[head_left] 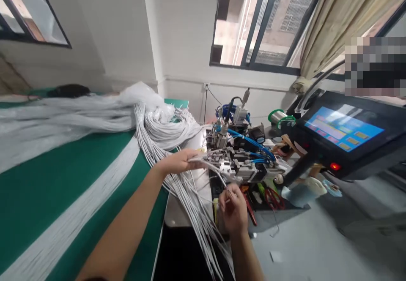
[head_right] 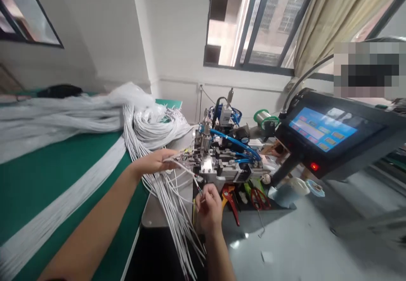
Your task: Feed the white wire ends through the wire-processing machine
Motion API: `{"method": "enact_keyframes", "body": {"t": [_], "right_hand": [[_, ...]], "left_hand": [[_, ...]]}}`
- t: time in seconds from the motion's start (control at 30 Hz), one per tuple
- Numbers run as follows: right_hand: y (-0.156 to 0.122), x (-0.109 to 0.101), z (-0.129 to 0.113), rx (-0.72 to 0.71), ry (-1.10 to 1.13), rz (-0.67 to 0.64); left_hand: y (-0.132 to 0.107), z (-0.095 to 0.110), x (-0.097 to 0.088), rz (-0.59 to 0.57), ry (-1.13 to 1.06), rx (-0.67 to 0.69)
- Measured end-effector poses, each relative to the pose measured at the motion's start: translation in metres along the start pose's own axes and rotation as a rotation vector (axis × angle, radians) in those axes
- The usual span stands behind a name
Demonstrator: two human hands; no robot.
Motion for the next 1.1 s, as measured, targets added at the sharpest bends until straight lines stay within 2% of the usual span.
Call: {"method": "enact_keyframes", "body": {"t": [0.23,0.33,0.5,0.6,0.83,1.1], "right_hand": [[-0.009,0.000,0.009,-0.008,-0.226,-0.042],[-0.012,0.002,0.009,-0.053,-0.338,-0.096],[-0.016,-0.003,0.016,-0.015,-0.482,-0.112],[-0.019,0.001,0.016,-0.014,-0.564,-0.158],[-0.022,0.016,0.002,-0.164,-0.662,-0.207],[-0.022,0.015,0.001,-0.212,-0.682,-0.106]], "left_hand": [[-0.005,-0.007,-0.002,-0.089,0.100,-0.061],[-0.005,-0.006,-0.002,-0.089,0.105,-0.048],[-0.006,-0.008,-0.001,-0.100,0.077,-0.059],[-0.006,-0.008,-0.001,-0.099,0.058,-0.045],[-0.006,-0.009,0.000,-0.119,0.058,-0.076],[-0.005,-0.011,0.002,-0.124,0.052,-0.051]]}}
Point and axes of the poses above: each hand's wrist, its own y-axis towards the middle knuckle, its own x-axis out of the palm, z = x × y, the point moved 8 cm from there along y, towards the middle knuckle, and after that the axes turned 5 degrees about x, right-handed, at the moved point
